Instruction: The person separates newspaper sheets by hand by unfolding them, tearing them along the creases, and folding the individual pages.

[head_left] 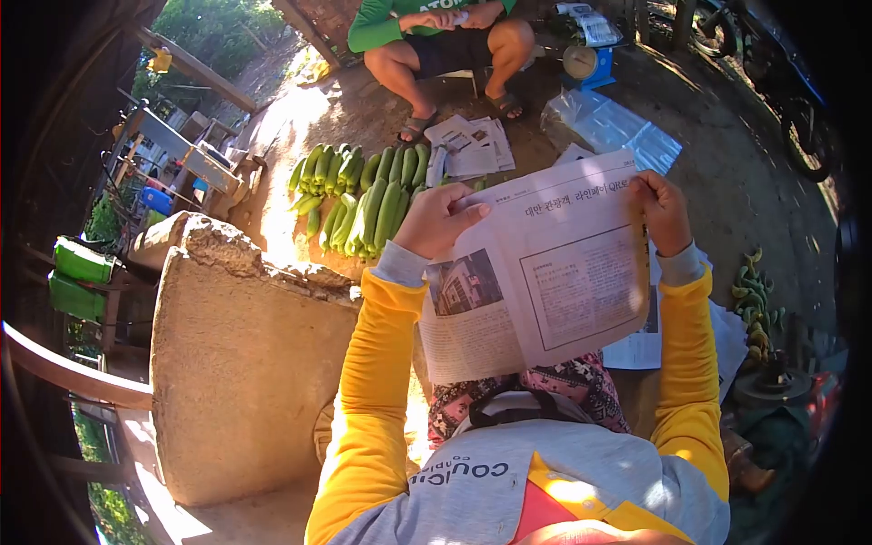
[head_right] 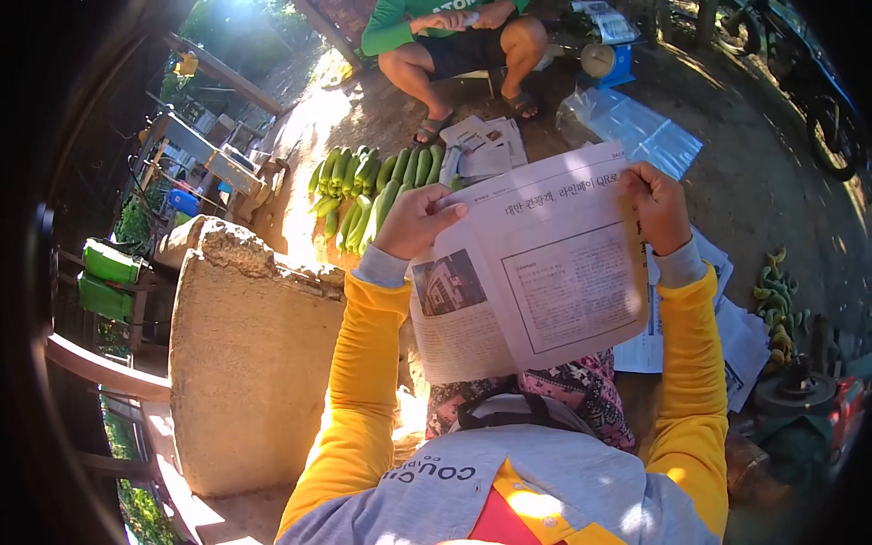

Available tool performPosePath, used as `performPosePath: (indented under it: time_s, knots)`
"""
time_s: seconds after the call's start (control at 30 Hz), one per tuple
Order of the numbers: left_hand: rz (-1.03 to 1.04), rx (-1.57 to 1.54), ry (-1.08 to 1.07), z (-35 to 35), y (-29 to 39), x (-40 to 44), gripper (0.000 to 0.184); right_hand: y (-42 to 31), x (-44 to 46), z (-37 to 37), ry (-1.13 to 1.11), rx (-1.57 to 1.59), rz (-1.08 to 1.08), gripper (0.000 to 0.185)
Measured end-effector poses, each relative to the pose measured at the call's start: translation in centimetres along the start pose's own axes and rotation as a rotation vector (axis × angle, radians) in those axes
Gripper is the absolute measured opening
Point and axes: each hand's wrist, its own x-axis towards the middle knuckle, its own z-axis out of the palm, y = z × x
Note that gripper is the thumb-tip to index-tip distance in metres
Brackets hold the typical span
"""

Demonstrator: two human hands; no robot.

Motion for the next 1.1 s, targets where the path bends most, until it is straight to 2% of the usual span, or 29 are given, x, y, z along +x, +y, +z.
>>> performPosePath:
  time_s: [0.07,0.1,0.17,0.3,0.37,0.57,0.67,0.77,0.87,0.93,1.0,1.07,1.1]
  knots:
    - [0.055,0.010,0.025,0.6,0.4,-0.2,0.027,1.1,-0.1,0.1,0.063,-0.223,-0.016,0.018]
    - [0.084,0.032,0.033,0.9,0.8,-0.2,0.026,-0.4,0.2,0.4,0.079,-0.321,-0.137,0.024]
    - [0.136,0.076,0.047,1.5,1.9,-0.2,0.022,-3.0,1.0,2.1,0.084,-0.249,-0.344,0.028]
    - [0.230,0.180,0.063,2.5,3.4,-0.5,0.025,-6.6,2.2,7.0,-0.321,-0.134,-0.658,0.030]
    - [0.269,0.203,0.086,2.4,3.8,-0.9,0.024,-6.8,2.3,9.0,-0.515,-0.168,-0.591,0.025]
    - [0.169,0.114,0.117,2.4,1.2,-2.6,0.020,-5.9,0.8,11.9,-0.439,-0.064,-0.570,0.023]
    - [0.106,0.012,0.145,2.9,0.4,-2.8,0.020,-5.9,-0.1,12.3,-0.405,-0.059,-0.500,0.024]
    - [0.083,0.069,0.205,3.5,-0.4,-2.5,0.022,-5.3,-0.1,11.8,-0.448,-0.077,-0.413,0.027]
    - [0.075,0.107,0.277,4.0,-1.2,-2.1,0.028,-2.2,0.8,10.7,-0.359,-0.143,-0.346,0.032]
    - [0.076,0.212,0.300,3.8,-2.8,-1.8,0.033,1.1,1.8,9.4,-0.413,-0.210,-0.161,0.048]
    - [0.083,0.400,0.287,3.8,-6.0,-1.5,0.039,6.1,1.9,8.5,-0.547,-0.104,0.106,0.049]
    - [0.010,0.447,0.261,4.3,-8.1,-1.8,0.044,12.3,0.1,9.7,-0.517,0.125,0.250,0.054]
    - [-0.001,0.454,0.256,4.6,-8.6,-2.0,0.044,13.9,-0.7,9.9,-0.553,0.130,0.379,0.055]
